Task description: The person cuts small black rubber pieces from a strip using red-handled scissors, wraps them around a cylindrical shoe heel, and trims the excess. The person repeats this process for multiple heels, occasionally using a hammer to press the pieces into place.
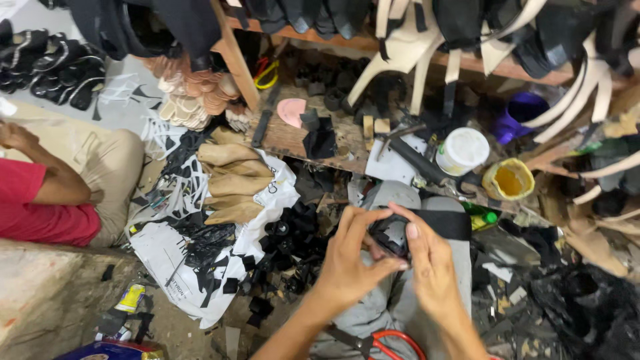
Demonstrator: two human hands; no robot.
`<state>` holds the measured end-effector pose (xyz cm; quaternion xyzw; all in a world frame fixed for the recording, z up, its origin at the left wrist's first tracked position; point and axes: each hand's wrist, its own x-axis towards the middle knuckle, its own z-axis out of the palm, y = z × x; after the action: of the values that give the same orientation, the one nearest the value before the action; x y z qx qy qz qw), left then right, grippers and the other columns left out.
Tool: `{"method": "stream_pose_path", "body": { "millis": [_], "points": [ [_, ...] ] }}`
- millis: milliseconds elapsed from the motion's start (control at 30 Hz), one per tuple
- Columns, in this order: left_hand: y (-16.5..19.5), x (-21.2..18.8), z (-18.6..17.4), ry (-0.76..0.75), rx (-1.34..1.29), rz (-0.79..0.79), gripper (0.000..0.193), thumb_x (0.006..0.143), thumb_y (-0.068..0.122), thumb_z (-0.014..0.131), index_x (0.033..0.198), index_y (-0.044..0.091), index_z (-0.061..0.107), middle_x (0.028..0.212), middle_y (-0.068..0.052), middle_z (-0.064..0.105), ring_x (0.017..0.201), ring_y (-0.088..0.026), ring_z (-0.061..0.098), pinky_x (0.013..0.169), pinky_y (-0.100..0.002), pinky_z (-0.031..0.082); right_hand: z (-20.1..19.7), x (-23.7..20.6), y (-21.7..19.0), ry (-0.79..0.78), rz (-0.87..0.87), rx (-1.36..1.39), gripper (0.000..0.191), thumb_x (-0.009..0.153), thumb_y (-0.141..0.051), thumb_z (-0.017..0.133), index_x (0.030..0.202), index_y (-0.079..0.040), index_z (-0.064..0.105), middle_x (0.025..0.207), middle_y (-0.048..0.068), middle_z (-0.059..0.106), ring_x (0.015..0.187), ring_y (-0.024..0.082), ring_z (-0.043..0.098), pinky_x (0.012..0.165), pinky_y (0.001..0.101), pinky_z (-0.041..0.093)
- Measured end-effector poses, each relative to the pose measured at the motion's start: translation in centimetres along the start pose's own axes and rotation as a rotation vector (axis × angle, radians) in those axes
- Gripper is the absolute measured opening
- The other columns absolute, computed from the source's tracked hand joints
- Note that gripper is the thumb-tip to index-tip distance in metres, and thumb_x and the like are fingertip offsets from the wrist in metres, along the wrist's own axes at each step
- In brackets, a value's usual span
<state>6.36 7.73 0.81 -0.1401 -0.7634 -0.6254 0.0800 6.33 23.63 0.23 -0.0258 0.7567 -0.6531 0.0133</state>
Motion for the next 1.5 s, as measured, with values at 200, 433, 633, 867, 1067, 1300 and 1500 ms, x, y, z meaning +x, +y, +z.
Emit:
{"method": "stream_pose_path", "body": {
  "millis": [200, 433, 633, 867, 1067, 1300, 1500],
  "points": [
    [-0.7, 0.5, -1.7, -0.119, 0.114, 0.024, 0.064, 0.071, 0.005, 0.091, 0.130, 0.011, 0.067, 0.101, -0.007, 0.056, 0.072, -0.016, 0.067, 0.063, -0.030, 0.054, -0.7, -0.4, -0.1, -0.096, -0.058, 0.047, 0.050, 0.111, -0.034, 0.038, 0.145, -0.004, 0.058, 0.092, 0.005, 0.066, 0.081, 0.010, 0.057, 0.073, 0.0244, 0.047],
    [-0.9, -0.5, 0.5, 0.033, 0.058, -0.006, 0.060, 0.067, 0.000, 0.091, 0.123, 0.005, 0.068, 0.103, -0.008, 0.056, 0.070, -0.014, 0.064, 0.060, -0.027, 0.054, 0.5, -1.0, 1.1, 0.033, 0.156, 0.212, 0.048, 0.107, -0.034, 0.039, 0.133, -0.004, 0.067, 0.082, -0.003, 0.065, 0.068, 0.003, 0.051, 0.057, 0.0212, 0.041],
    [-1.1, 0.0, 1.2, 0.066, -0.004, 0.008, 0.061, 0.072, -0.004, 0.087, 0.128, 0.002, 0.062, 0.125, -0.011, 0.059, 0.090, -0.018, 0.069, 0.071, -0.027, 0.059, 0.8, -0.6, 1.4, 0.118, 0.219, 0.179, 0.051, 0.107, -0.037, 0.041, 0.135, -0.005, 0.069, 0.069, 0.003, 0.060, 0.055, 0.008, 0.051, 0.049, 0.0248, 0.041],
    [-1.0, 0.3, 0.4, -0.063, -0.242, -0.119, 0.058, 0.083, -0.006, 0.074, 0.137, 0.001, 0.053, 0.131, -0.010, 0.057, 0.107, -0.019, 0.073, 0.088, -0.028, 0.063, 0.6, -0.8, 1.4, 0.061, 0.073, 0.119, 0.048, 0.102, -0.027, 0.053, 0.145, -0.008, 0.058, 0.086, 0.001, 0.061, 0.063, 0.008, 0.054, 0.055, 0.0224, 0.047],
    [-0.5, 0.1, 0.2, -0.085, -0.092, -0.066, 0.058, 0.094, 0.001, 0.072, 0.148, 0.000, 0.051, 0.118, -0.012, 0.062, 0.097, -0.018, 0.067, 0.077, -0.031, 0.058, 0.6, -0.7, 0.3, 0.043, 0.086, 0.150, 0.051, 0.103, -0.028, 0.051, 0.152, -0.011, 0.053, 0.088, 0.002, 0.055, 0.061, 0.007, 0.050, 0.053, 0.0218, 0.044],
    [-2.8, 0.1, 1.1, 0.047, -0.579, -0.263, 0.031, 0.102, 0.012, 0.064, 0.129, 0.001, 0.056, 0.106, -0.005, 0.064, 0.091, -0.009, 0.062, 0.075, -0.025, 0.058, 1.1, -1.0, -0.9, -0.010, -0.066, -0.029, 0.080, 0.079, -0.004, 0.074, 0.151, -0.011, 0.042, 0.108, 0.001, 0.051, 0.073, 0.007, 0.054, 0.066, 0.0209, 0.050],
    [-5.8, -1.2, 1.9, 0.069, -0.635, -0.345, 0.022, 0.109, 0.019, 0.061, 0.121, 0.001, 0.062, 0.097, 0.000, 0.059, 0.088, -0.005, 0.054, 0.074, -0.024, 0.051, 0.8, -0.8, 0.2, 0.044, -0.097, -0.134, 0.073, 0.081, 0.007, 0.069, 0.150, -0.009, 0.052, 0.105, 0.003, 0.054, 0.078, 0.009, 0.059, 0.069, 0.0219, 0.051]
  ]
}}
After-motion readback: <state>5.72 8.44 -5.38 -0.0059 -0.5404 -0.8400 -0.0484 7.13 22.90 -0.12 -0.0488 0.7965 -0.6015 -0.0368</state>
